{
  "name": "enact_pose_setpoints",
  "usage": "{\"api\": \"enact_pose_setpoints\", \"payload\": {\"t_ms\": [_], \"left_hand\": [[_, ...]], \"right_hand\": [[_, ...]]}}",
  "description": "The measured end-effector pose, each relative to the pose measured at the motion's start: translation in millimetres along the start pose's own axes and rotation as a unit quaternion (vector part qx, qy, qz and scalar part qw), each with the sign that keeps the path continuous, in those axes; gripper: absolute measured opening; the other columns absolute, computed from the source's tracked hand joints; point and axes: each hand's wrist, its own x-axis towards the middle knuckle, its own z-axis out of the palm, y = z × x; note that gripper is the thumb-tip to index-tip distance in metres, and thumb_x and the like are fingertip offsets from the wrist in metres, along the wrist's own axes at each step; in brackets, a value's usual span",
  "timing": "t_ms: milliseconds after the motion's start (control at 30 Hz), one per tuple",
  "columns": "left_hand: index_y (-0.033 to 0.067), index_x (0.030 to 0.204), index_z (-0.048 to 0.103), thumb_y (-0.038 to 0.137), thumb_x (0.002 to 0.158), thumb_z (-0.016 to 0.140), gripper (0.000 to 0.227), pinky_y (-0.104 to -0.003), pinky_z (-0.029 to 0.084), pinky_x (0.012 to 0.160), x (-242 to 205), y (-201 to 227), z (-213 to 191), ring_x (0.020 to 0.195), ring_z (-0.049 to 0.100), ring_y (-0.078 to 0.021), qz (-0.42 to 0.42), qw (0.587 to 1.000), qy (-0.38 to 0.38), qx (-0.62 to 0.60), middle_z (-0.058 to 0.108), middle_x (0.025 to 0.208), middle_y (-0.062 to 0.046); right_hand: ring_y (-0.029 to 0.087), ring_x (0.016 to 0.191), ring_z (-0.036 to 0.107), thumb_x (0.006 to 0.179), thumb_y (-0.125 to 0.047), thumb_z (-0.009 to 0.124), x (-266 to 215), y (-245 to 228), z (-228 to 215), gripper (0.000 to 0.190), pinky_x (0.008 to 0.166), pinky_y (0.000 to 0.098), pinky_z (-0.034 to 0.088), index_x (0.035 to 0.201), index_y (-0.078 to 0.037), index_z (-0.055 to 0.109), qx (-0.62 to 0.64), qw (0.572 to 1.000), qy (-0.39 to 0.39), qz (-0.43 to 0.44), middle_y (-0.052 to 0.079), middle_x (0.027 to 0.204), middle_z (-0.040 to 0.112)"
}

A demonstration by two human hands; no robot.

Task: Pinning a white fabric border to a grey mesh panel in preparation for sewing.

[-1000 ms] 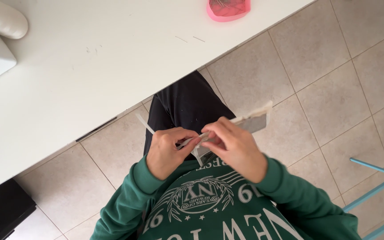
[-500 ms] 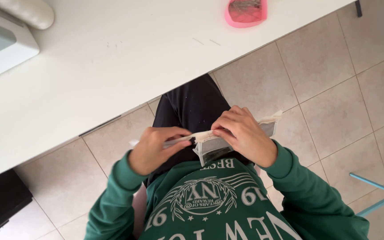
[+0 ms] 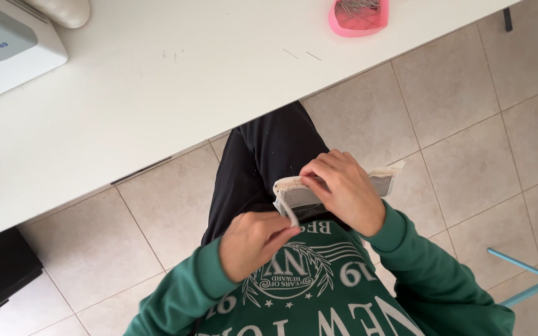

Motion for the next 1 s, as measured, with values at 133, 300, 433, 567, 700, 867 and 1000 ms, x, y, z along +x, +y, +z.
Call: {"api": "enact_pose_setpoints", "payload": {"t_ms": [133,300,433,567,700,867,1000], "left_hand": [[0.006,0.089,0.07,0.018,0.101,0.063,0.018,-0.029,0.053,0.053,19.8,1.1,9.6,0.059,0.068,-0.0201,-0.054,0.983,0.113,-0.137,0.067,0.07,-0.006],[-0.0018,0.093,0.064,0.008,0.1,0.064,0.013,-0.025,0.062,0.057,30.6,-8.2,25.0,0.061,0.078,-0.0237,-0.153,0.922,0.15,-0.323,0.074,0.067,-0.016],[-0.0096,0.121,0.062,-0.005,0.098,0.06,0.024,-0.038,0.067,0.065,34.8,-8.0,33.8,0.073,0.078,-0.0339,-0.143,0.883,0.193,-0.403,0.076,0.096,-0.027],[-0.0123,0.138,0.051,0.006,0.108,0.041,0.037,-0.047,0.065,0.082,32.5,-11.3,37.1,0.096,0.074,-0.0409,-0.166,0.807,0.184,-0.536,0.07,0.112,-0.034],[-0.0104,0.139,0.052,0.01,0.109,0.038,0.039,-0.05,0.06,0.092,24.0,-10.9,37.3,0.099,0.074,-0.0382,-0.16,0.786,0.185,-0.568,0.069,0.114,-0.033],[-0.004,0.11,0.073,0.003,0.097,0.062,0.019,-0.043,0.064,0.071,4.1,-16.8,17.1,0.079,0.078,-0.0284,-0.145,0.928,0.093,-0.332,0.079,0.086,-0.021],[0.0067,0.092,0.078,0.008,0.086,0.078,0.006,-0.031,0.062,0.056,-18.0,-48.8,5.8,0.056,0.075,-0.0226,-0.148,0.954,0.156,-0.208,0.077,0.07,-0.009]], "right_hand": [[0.023,0.079,0.06,0.095,-0.014,0.07,0.7,-2.8,3.9,0.004,0.075,0.0364,0.048,0.092,-0.012,0.067,0.012,1.0,0.027,0.005,0.002,0.08,0.065],[0.026,0.078,0.067,0.093,-0.014,0.071,-4.2,-7.9,4.3,0.01,0.072,0.0354,0.052,0.102,-0.016,0.07,0.026,0.998,0.046,0.025,0.004,0.079,0.069],[0.032,0.09,0.071,0.089,-0.025,0.077,-9.7,-18.9,-6.0,0.023,0.082,0.0425,0.053,0.105,-0.014,0.065,0.029,0.999,-0.003,0.022,0.014,0.094,0.072],[0.042,0.111,0.067,0.072,-0.027,0.09,-17.5,-27.8,-2.0,0.049,0.094,0.0502,0.049,0.102,-0.008,0.056,0.006,1.0,-0.004,-0.016,0.023,0.121,0.07],[0.036,0.11,0.067,0.079,-0.025,0.085,-26.6,-22.8,16.2,0.041,0.09,0.0446,0.051,0.098,-0.011,0.052,-0.01,0.997,0.063,-0.043,0.016,0.122,0.07],[0.029,0.095,0.071,0.092,-0.01,0.071,-29.3,-23.7,10.4,0.015,0.082,0.0372,0.055,0.088,-0.01,0.056,0.007,0.992,0.115,-0.059,0.007,0.1,0.073],[0.029,0.095,0.073,0.093,-0.009,0.07,-37.6,-29.4,9.0,0.014,0.08,0.037,0.056,0.086,-0.009,0.058,0.033,0.99,0.121,-0.058,0.006,0.101,0.074]]}}
